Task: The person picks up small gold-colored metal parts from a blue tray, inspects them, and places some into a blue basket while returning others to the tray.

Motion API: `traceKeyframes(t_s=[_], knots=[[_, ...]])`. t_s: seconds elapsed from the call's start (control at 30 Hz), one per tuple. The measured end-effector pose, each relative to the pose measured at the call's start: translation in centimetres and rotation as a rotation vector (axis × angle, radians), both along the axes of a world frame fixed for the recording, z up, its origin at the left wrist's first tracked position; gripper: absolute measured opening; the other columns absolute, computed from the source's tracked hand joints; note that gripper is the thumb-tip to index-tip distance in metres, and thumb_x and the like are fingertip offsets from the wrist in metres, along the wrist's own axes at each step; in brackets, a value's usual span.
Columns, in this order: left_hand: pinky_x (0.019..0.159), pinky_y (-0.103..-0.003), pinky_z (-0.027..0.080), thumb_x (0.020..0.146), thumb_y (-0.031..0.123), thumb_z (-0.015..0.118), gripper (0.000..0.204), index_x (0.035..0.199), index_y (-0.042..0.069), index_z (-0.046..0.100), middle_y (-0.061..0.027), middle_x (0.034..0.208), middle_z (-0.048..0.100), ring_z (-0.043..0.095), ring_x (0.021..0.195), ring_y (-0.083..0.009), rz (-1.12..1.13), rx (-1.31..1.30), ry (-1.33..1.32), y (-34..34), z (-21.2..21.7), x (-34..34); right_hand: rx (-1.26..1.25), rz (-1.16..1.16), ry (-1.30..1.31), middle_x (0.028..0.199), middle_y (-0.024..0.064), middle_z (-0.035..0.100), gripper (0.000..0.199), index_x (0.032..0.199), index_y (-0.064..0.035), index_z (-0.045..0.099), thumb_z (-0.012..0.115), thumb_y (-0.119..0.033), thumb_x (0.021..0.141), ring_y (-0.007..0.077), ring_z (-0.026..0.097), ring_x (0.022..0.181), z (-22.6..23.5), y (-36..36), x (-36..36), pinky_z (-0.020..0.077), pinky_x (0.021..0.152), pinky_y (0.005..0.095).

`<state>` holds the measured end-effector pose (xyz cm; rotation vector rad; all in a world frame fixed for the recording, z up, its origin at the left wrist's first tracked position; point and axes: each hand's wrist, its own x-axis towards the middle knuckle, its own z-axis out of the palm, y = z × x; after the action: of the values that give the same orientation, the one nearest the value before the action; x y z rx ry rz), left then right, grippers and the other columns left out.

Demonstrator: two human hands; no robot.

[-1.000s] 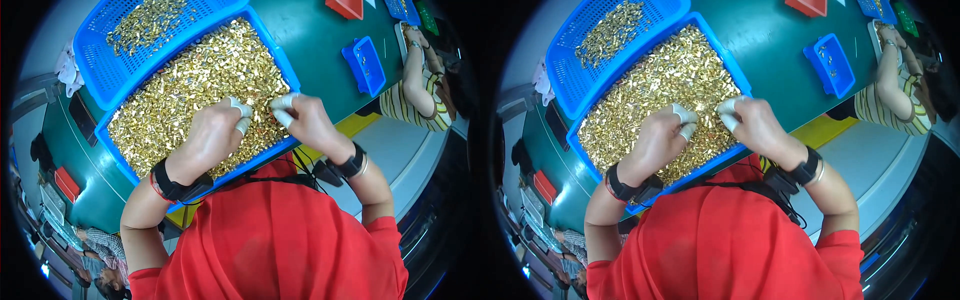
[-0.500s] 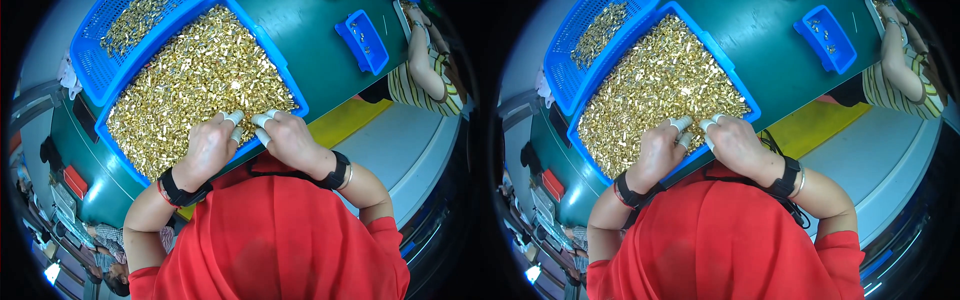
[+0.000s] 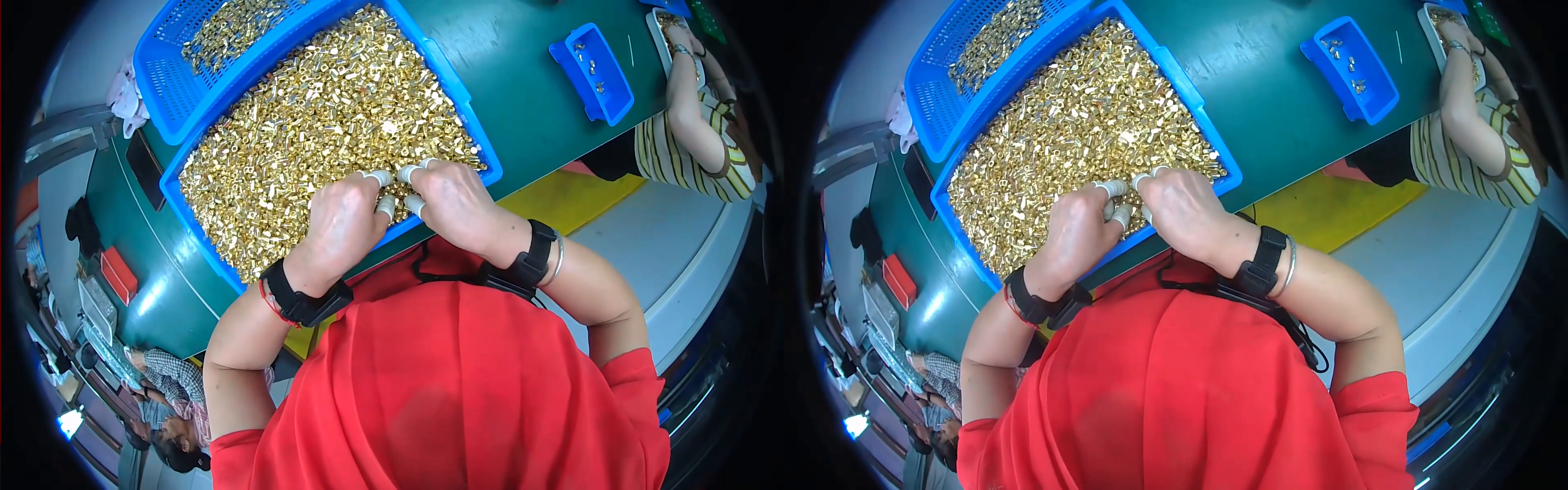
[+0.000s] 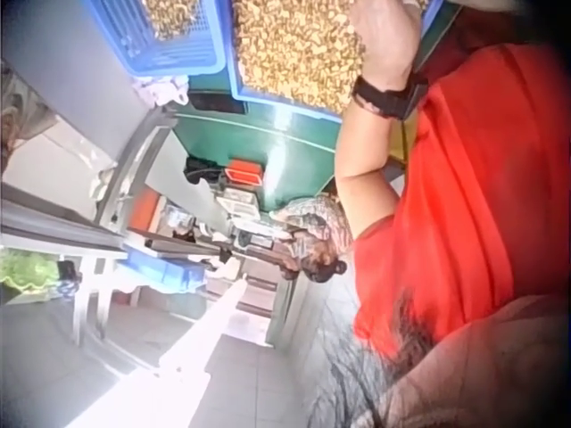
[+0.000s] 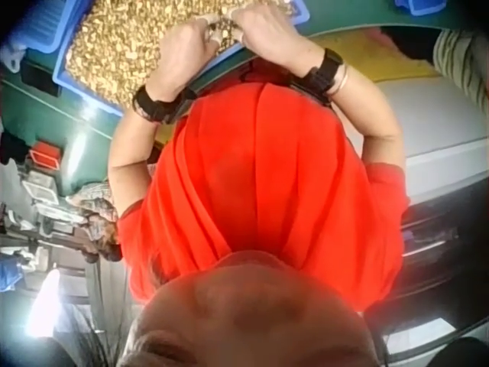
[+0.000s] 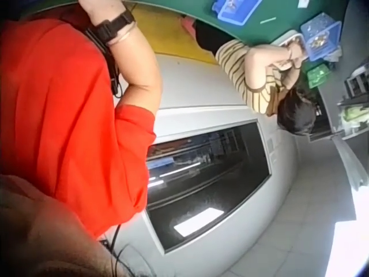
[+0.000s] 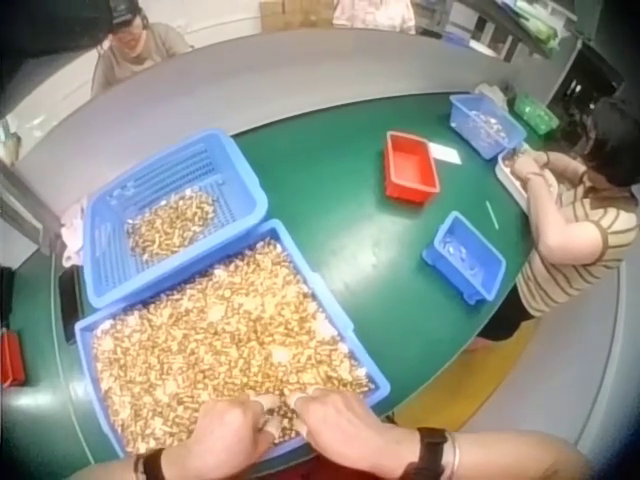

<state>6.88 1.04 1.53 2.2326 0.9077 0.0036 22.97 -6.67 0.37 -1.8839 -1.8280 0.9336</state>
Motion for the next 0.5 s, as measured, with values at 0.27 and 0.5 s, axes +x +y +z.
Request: traceKeyframes(t_s=[0.27, 0.5], knots=[[0.061, -0.047, 0.051, 0.076, 0.011, 0.064, 0.016, 0.087, 0.0, 0.064, -0.0203, 0.074, 0.063, 0.062, 0.065, -0.0369, 0.031, -0.055, -0.007, 0.58, -0.11, -0.01, -0.003, -0.011, 0.018, 0.073, 0.0206, 0.059, 0.012, 0.078, 0.0017, 0.059, 0.067, -0.005, 0.072, 0.0385, 0.06, 0.069, -0.22, 0.38, 0.11, 0.048, 0.063, 0.0475], [0.06, -0.046, 0.05, 0.076, 0.012, 0.064, 0.014, 0.085, 0.001, 0.063, -0.0189, 0.068, 0.062, 0.062, 0.064, -0.036, -0.051, 0.001, 0.066, 1.08, 0.12, 0.15, -0.009, 0.026, 0.032, 0.072, 0.0209, 0.058, 0.012, 0.075, 0.002, 0.059, 0.067, -0.006, 0.072, 0.0381, 0.06, 0.069, -0.17, 0.91, 0.17, 0.048, 0.062, 0.048]])
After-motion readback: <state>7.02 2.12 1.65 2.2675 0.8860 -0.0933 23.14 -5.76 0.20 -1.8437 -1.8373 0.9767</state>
